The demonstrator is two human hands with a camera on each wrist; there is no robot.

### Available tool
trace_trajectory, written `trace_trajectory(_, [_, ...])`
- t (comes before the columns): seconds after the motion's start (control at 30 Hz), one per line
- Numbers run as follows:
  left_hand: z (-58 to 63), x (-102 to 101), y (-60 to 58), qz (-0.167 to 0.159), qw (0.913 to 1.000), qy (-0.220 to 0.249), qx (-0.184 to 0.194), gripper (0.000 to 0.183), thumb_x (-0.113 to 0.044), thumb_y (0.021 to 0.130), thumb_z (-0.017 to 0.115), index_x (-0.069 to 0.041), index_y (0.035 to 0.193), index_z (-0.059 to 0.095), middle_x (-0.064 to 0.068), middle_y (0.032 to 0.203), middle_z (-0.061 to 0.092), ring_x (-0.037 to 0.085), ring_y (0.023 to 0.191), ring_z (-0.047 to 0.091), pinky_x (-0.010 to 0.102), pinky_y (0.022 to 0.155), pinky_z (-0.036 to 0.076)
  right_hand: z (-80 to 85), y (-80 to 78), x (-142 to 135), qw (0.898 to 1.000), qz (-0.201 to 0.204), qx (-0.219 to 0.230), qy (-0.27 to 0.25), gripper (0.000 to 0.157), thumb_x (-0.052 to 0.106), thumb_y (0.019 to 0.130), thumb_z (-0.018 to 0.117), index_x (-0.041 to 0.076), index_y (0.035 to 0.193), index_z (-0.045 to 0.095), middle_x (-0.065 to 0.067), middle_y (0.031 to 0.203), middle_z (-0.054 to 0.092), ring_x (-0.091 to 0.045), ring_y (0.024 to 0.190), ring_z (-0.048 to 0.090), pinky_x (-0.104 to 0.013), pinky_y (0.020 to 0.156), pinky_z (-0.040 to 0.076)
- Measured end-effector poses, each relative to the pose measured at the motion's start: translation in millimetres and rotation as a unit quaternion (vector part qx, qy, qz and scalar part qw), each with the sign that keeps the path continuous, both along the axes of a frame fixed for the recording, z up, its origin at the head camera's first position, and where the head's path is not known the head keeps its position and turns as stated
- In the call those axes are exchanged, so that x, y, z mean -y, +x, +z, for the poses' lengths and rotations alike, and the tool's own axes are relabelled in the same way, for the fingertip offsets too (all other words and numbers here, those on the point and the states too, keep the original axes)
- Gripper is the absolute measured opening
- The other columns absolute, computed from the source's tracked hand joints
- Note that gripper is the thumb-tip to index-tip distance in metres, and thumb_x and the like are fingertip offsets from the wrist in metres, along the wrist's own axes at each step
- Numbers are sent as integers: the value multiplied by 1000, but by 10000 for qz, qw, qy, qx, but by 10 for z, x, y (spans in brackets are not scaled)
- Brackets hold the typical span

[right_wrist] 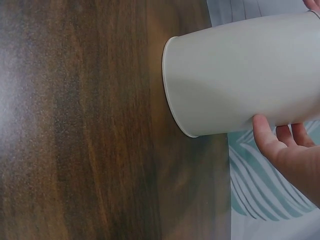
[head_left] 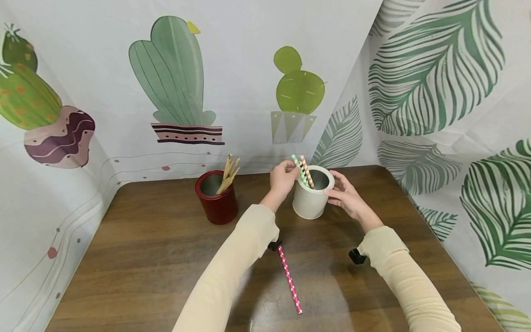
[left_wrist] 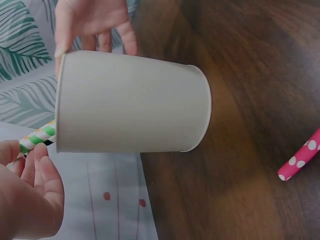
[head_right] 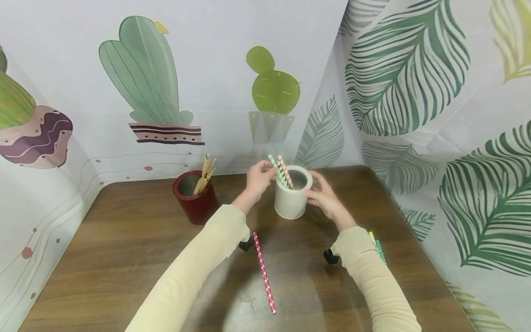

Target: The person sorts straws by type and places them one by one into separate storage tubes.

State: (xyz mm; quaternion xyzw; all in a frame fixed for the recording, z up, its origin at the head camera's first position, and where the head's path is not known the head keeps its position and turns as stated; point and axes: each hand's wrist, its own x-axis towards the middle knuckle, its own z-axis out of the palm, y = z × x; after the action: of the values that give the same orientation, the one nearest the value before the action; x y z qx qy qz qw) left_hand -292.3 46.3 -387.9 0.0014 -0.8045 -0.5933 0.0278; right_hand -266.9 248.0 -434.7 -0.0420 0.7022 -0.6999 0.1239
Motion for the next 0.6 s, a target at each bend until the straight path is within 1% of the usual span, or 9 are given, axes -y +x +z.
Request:
trace_trajectory(0.1, [-43,-13,14,-16,9995,-293,78,19,-23,82,60,-9,95,64,4,90,68,13,75,63,19,60,44,-5,-6,-5,10000,-11,-15,42,66,7,86,54,20,139,17,-8,136,25,-9,105,44,-40,86,42])
trace_trajectory(0.2, [-86,-27,29,5,9980,-630,39,18,-25,81,62,-11,92,65,1,88,67,13,79,59,21,65,43,8,-5,1,10000,0,5,46,67,8,86,54,20,139,16,-10,138,23,-13,109,42,-43,88,40])
trace_trajectory(0.27, [-105,-34,43,0,9972,-754,18,18,-25,80,62,-11,92,66,1,87,66,14,82,58,22,67,42,12,-6,4,10000,4,-2,71,67,8,86,54,20,140,16,-10,138,23,-12,109,42,-45,89,39])
trace_trajectory(0.37, [-130,-31,56,-11,9971,-755,50,20,-24,79,64,-12,95,65,1,88,64,14,83,56,22,68,43,11,-10,7,10000,-1,5,63,68,7,86,53,19,140,14,-11,137,23,-15,111,41,-50,91,37])
trace_trajectory(0.53, [-138,18,53,54,9986,-512,74,26,-24,79,65,-13,102,62,3,91,61,16,85,56,22,66,45,26,-2,14,10000,-7,62,32,68,4,87,51,18,141,12,-15,140,20,-24,117,36,-54,94,33])
trace_trajectory(0.6, [-135,46,47,66,9992,-403,30,27,-24,78,65,-13,103,62,3,92,62,16,86,57,22,65,46,46,11,20,10000,0,65,67,67,3,88,49,17,141,11,-17,142,17,-24,118,35,-54,94,33])
